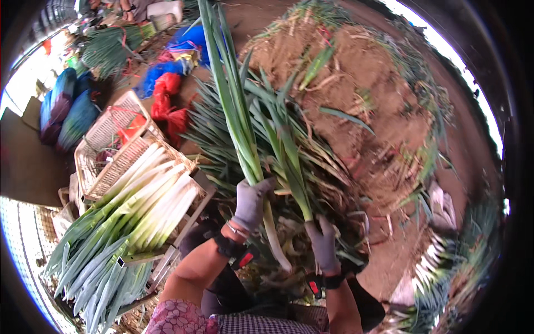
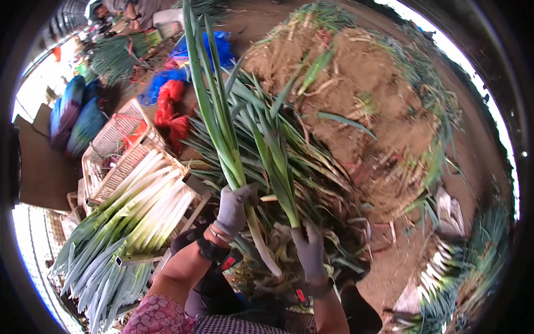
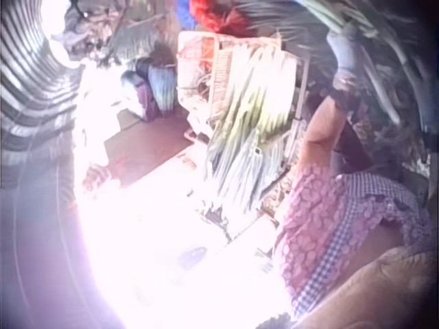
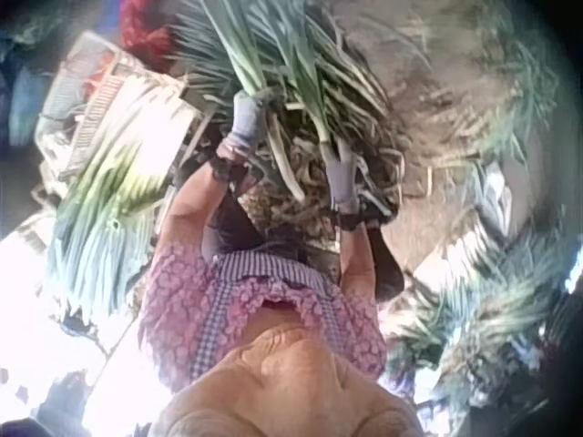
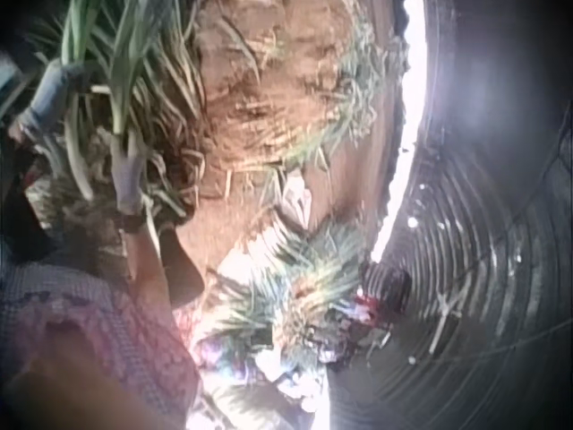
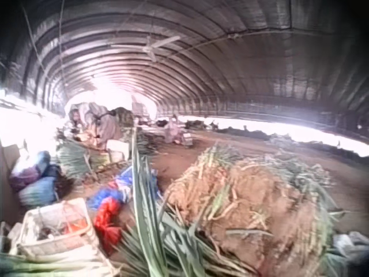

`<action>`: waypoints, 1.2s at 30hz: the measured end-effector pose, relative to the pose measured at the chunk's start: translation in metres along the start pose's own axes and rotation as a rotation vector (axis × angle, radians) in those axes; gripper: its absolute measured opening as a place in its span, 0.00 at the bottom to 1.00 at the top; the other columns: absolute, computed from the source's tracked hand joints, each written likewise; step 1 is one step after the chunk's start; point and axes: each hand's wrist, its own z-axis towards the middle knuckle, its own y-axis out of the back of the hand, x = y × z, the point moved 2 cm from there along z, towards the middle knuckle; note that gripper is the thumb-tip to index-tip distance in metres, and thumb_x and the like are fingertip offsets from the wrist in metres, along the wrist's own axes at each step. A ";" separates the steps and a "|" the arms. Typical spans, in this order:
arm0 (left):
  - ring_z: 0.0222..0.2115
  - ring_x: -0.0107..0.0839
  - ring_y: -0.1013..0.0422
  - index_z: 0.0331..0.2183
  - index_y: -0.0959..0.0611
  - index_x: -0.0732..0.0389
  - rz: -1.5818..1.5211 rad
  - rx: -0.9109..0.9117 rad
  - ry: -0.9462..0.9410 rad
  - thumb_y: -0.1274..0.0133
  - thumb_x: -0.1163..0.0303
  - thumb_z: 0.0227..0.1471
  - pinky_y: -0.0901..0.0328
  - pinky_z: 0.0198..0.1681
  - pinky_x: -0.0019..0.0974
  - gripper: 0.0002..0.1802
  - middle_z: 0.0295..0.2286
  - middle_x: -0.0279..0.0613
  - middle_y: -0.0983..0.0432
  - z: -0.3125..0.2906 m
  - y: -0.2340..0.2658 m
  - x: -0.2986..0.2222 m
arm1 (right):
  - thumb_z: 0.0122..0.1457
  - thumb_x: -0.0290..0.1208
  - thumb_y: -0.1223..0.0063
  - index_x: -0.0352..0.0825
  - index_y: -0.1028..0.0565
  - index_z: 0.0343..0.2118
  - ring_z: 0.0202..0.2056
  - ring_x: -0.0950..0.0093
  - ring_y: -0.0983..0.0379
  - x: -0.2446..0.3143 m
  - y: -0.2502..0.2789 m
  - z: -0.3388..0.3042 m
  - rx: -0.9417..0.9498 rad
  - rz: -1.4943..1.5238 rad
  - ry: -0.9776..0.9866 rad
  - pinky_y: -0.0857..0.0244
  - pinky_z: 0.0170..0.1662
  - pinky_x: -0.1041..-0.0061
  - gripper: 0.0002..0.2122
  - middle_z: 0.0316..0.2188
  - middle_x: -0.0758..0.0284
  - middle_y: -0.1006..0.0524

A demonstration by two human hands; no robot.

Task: Cleaning and peeling outer layers of leeks and placing them into a collection crate.

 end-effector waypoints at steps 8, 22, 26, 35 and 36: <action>0.22 0.24 0.27 0.36 0.16 0.65 -0.252 0.398 0.135 0.35 0.58 0.59 0.31 0.29 0.30 0.18 0.23 0.33 0.22 -0.033 -0.023 -0.004 | 0.55 0.30 0.30 0.28 0.26 0.49 0.39 0.53 0.24 0.059 -0.024 -0.059 -0.277 -0.447 0.516 0.29 0.43 0.60 0.21 0.40 0.53 0.21; 0.20 0.24 0.28 0.33 0.12 0.71 -0.108 0.155 0.162 0.32 0.75 0.51 0.33 0.25 0.33 0.08 0.23 0.36 0.20 -0.023 0.008 0.011 | 0.62 0.33 0.36 0.29 0.20 0.42 0.31 0.77 0.28 0.020 -0.062 -0.048 -0.156 -0.269 0.129 0.32 0.39 0.74 0.12 0.30 0.65 0.20; 0.19 0.25 0.28 0.33 0.11 0.72 -0.181 0.150 0.023 0.32 0.78 0.50 0.33 0.24 0.33 0.08 0.24 0.38 0.19 0.003 0.017 -0.012 | 0.60 0.36 0.35 0.31 0.19 0.49 0.36 0.68 0.18 -0.073 -0.036 -0.132 0.023 -0.654 0.219 0.27 0.45 0.66 0.18 0.33 0.56 0.16; 0.25 0.22 0.26 0.38 0.13 0.71 -0.171 0.227 0.051 0.34 0.78 0.52 0.31 0.30 0.29 0.10 0.29 0.37 0.17 -0.009 0.019 0.002 | 0.63 0.28 0.39 0.28 0.23 0.46 0.32 0.81 0.31 0.085 -0.076 -0.014 -0.039 -0.141 0.209 0.34 0.35 0.76 0.12 0.34 0.69 0.22; 0.23 0.22 0.26 0.38 0.13 0.72 -0.195 0.187 0.052 0.33 0.78 0.51 0.32 0.28 0.29 0.11 0.29 0.37 0.17 -0.005 0.021 0.003 | 0.63 0.31 0.38 0.27 0.22 0.47 0.33 0.78 0.29 0.087 -0.077 -0.015 -0.082 -0.100 0.137 0.32 0.38 0.73 0.14 0.33 0.66 0.22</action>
